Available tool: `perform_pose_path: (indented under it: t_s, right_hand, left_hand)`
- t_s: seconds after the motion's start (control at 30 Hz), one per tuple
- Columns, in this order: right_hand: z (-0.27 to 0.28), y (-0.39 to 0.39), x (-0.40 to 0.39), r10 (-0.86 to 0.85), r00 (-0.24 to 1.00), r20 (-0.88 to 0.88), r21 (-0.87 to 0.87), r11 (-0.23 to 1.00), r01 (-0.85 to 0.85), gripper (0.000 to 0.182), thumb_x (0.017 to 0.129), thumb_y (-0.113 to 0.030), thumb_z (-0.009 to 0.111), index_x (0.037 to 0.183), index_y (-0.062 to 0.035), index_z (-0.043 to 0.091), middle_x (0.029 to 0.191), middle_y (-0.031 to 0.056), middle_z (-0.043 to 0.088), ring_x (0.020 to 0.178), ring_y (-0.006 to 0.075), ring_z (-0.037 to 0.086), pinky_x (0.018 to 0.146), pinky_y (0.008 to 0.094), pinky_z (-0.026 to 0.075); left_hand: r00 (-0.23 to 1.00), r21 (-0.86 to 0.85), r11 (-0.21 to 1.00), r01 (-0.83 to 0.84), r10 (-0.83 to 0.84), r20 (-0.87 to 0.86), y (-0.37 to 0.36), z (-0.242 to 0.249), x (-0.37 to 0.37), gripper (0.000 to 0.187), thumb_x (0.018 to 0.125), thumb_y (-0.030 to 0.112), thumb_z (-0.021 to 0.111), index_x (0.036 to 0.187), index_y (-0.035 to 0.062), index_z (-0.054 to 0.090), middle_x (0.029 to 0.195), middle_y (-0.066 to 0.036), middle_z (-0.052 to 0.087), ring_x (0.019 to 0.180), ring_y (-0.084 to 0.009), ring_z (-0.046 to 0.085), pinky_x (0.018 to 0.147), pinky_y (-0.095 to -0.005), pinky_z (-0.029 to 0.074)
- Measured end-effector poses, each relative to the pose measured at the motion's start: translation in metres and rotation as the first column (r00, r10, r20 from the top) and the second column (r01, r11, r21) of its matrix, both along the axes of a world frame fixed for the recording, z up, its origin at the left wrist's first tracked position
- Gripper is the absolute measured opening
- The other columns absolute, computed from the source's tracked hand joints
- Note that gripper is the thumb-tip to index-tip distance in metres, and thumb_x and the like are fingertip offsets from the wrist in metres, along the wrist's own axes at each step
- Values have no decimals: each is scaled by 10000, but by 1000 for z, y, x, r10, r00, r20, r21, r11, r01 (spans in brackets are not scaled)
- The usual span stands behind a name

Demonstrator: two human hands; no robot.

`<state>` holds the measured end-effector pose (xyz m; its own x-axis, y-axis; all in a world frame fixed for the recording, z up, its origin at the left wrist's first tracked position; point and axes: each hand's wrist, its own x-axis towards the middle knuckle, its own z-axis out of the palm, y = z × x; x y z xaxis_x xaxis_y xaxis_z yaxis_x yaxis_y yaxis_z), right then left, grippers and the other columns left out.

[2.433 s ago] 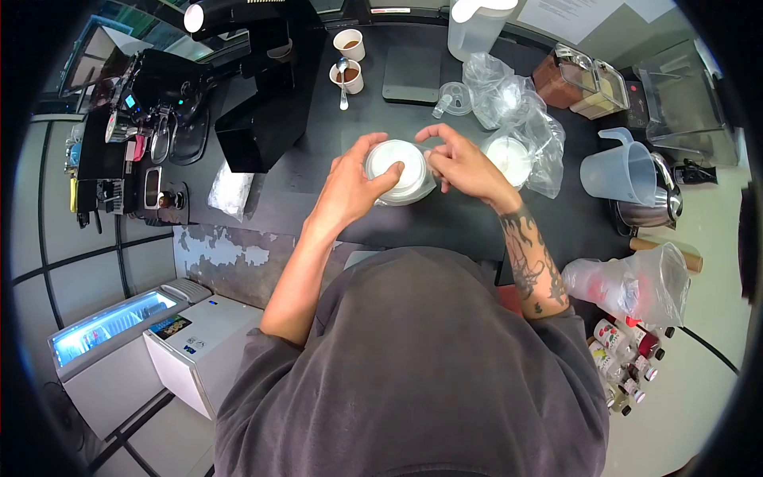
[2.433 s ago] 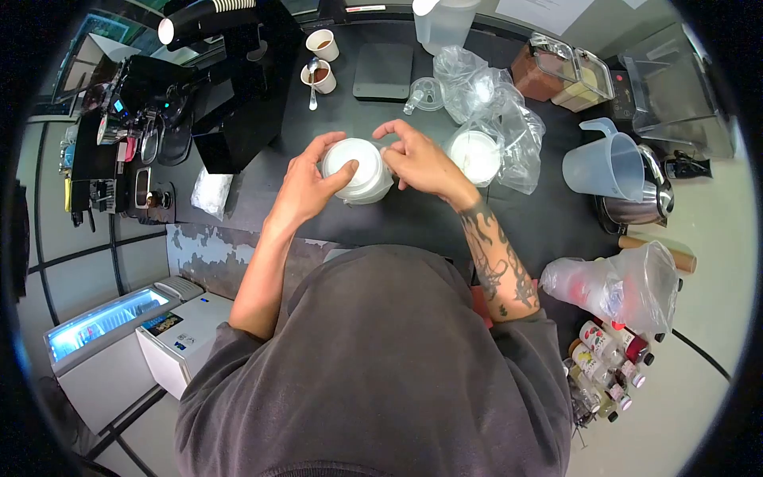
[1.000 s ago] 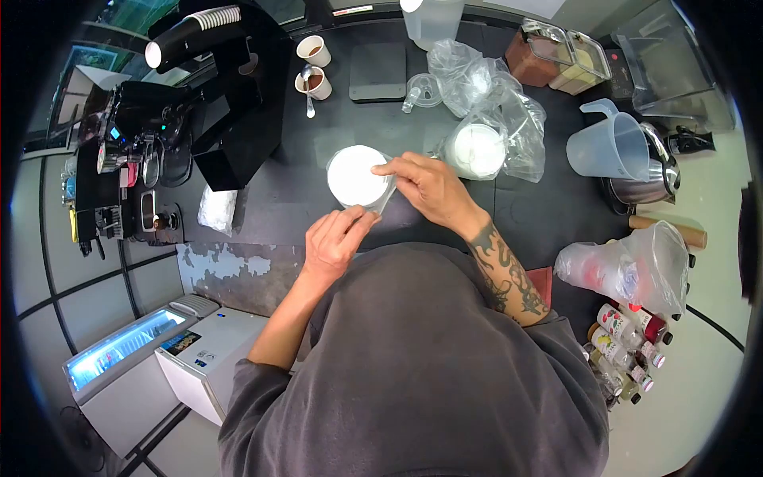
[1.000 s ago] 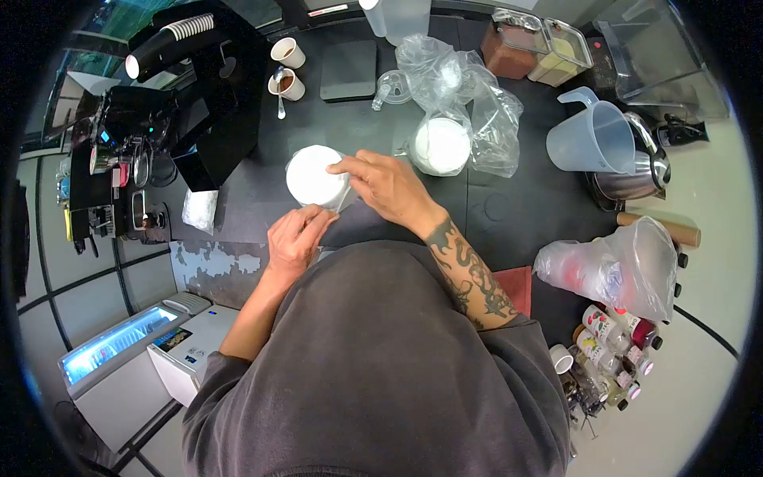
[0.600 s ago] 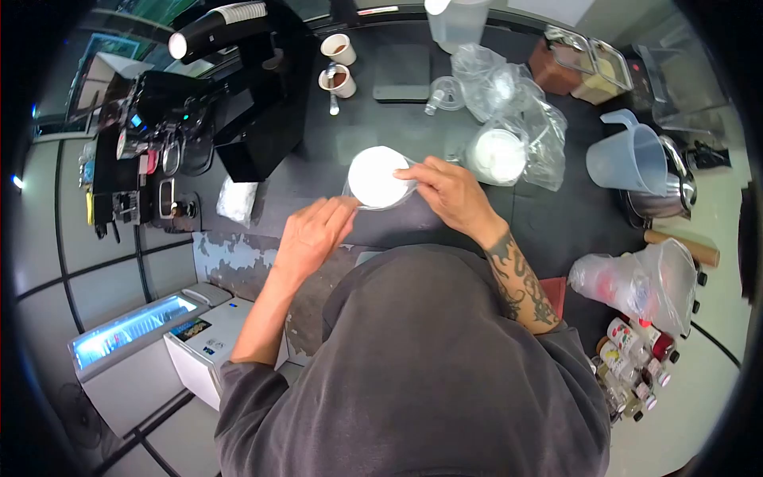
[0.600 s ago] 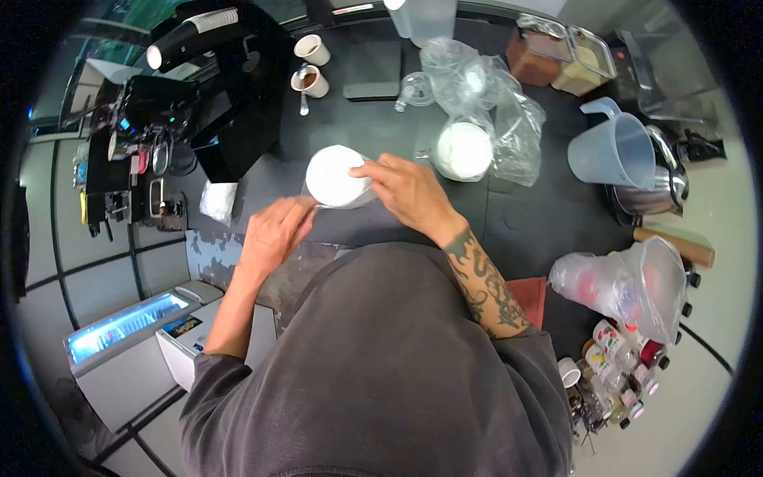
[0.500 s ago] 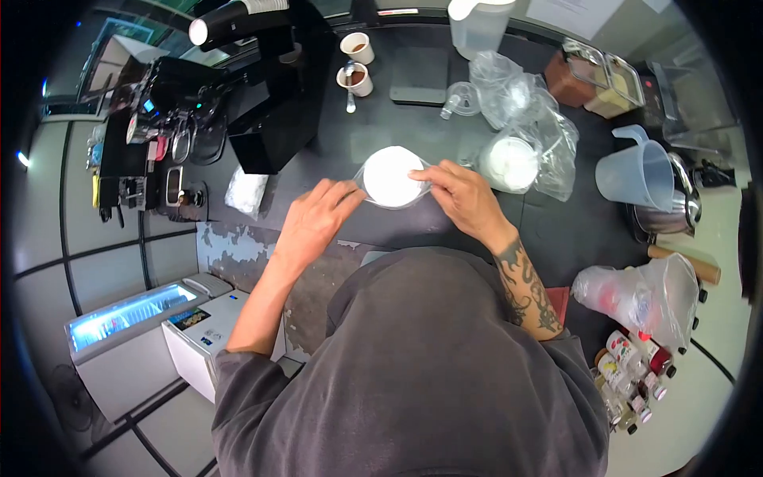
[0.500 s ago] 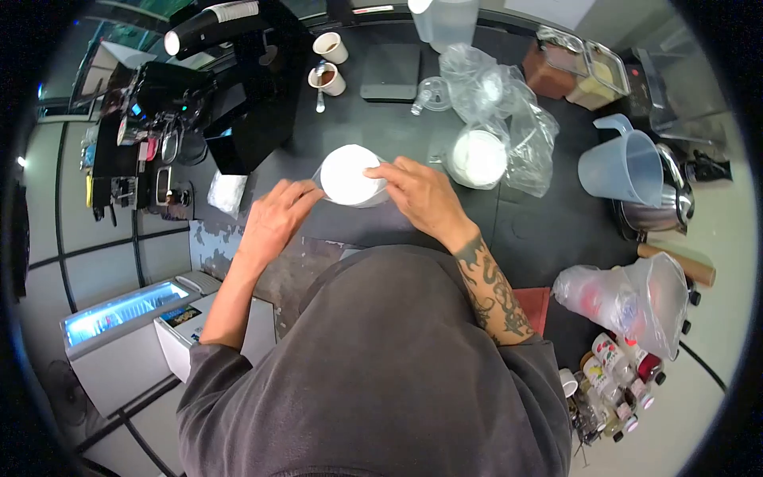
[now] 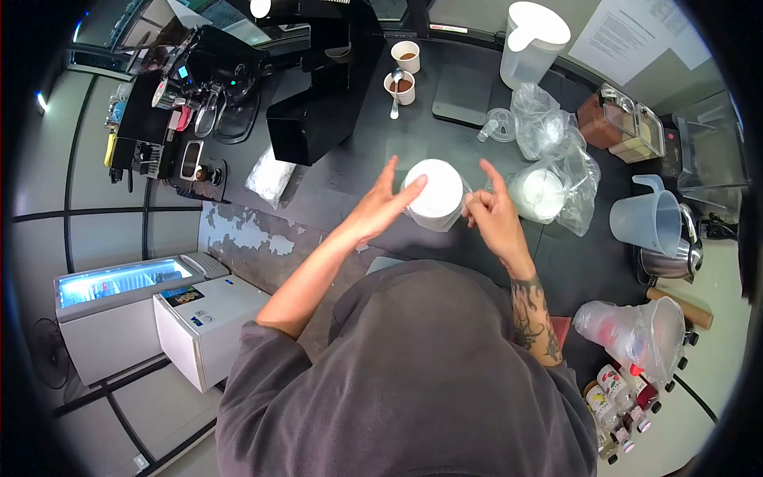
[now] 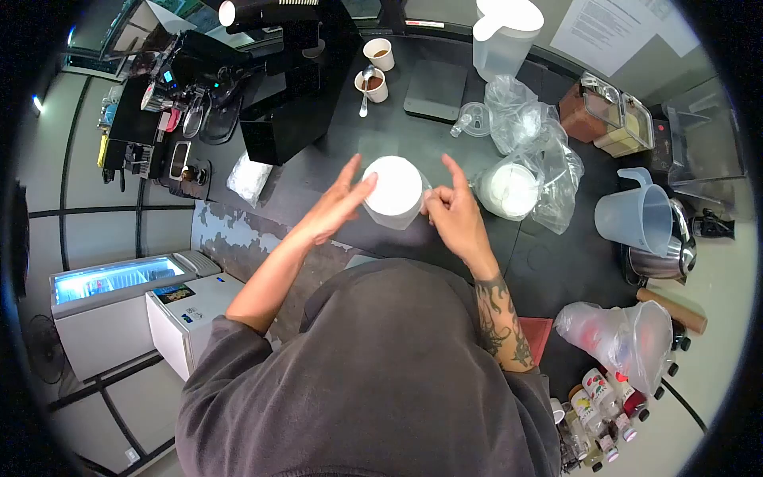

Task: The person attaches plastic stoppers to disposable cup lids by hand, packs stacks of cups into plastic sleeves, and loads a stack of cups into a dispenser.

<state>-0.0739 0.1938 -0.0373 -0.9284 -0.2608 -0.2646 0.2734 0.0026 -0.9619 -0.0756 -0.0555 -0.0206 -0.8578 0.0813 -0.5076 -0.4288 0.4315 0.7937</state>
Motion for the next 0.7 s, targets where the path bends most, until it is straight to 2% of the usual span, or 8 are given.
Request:
perform_pose_path:
  t_s: [0.03, 0.1, 0.17, 0.27, 0.37, 0.47, 0.5, 0.7]
  right_hand:
    - [-2, -1, 0, -31, 985, 169, -87, 995, 46, 662, 1020, -103, 574, 1590, 35, 266, 834, 48, 660, 732, 95, 586, 689, 279, 499]
    - [-1, 3, -2, 32, 975, 220, -79, 997, -14, 775, 1018, -259, 647, 1597, 59, 240, 922, 46, 661, 795, 92, 583, 719, 279, 507]
    - [-1, 8, -2, 68, 956, 287, -32, 998, -61, 857, 1019, -381, 667, 1614, 38, 215, 1106, 110, 675, 965, 154, 638, 824, 333, 542]
    - [-12, -7, 11, -79, 944, 320, -19, 996, 90, 865, 1021, -577, 598, 1634, -74, 253, 1467, 131, 514, 1272, 209, 553, 1018, 451, 485]
    - [-5, -28, 18, 106, 910, 401, -228, 974, -13, 891, 1016, -664, 536, 1645, -105, 243, 1627, 118, 342, 1467, 262, 373, 1125, 542, 388]
    - [5, -52, 25, 45, 938, 343, -268, 962, 52, 785, 1064, -584, 502, 1644, -108, 273, 1604, 110, 402, 1455, 261, 423, 1125, 545, 414]
    - [13, -60, 25, 32, 950, 311, -286, 956, 61, 754, 1077, -560, 491, 1645, -109, 280, 1601, 112, 409, 1455, 261, 429, 1127, 549, 416]
    - [76, -127, 11, -36, 994, -105, -158, 987, 19, 703, 1081, -326, 588, 1623, 13, 296, 1684, 218, 265, 1538, 302, 313, 1217, 391, 298]
  left_hand:
    - [1000, 21, 1000, 2, -2, 10, 2, -2, 0, 1095, 930, 706, 607, 1656, 30, 144, 1659, -276, 263, 1536, -427, 293, 1158, -562, 383]
    - [999, 68, 998, 18, -20, 30, 6, -2, -2, 1169, 884, 744, 631, 1639, -28, 183, 1622, -331, 308, 1527, -439, 310, 1202, -478, 355]
    - [982, 221, 975, -16, -26, 189, 6, 11, -2, 1129, 908, 710, 626, 1656, 18, 141, 1632, -311, 294, 1540, -426, 277, 1154, -556, 402]
    - [967, 322, 945, -48, -38, 253, -2, 3, 0, 1037, 957, 653, 598, 1657, 41, 141, 1630, -279, 315, 1512, -404, 333, 1091, -599, 447]
    - [963, 408, 912, -25, -88, 256, -2, 8, 1, 946, 998, 600, 568, 1649, 46, 163, 1622, -251, 343, 1486, -381, 376, 1062, -601, 462]
    - [974, 387, 922, 4, -92, 208, -12, 12, 2, 870, 1016, 558, 570, 1612, 0, 270, 1550, -260, 458, 1447, -367, 453, 1125, -466, 435]
    - [997, 378, 923, 72, -72, -14, -18, -15, 8, 844, 1032, 535, 557, 1581, -57, 310, 1511, -286, 498, 1420, -376, 488, 1162, -399, 389]
    - [943, 369, 919, 137, -7, -332, -86, 72, 11, 850, 1023, 377, 640, 1597, -90, 223, 1596, -340, 351, 1491, -390, 395, 1209, -427, 325]
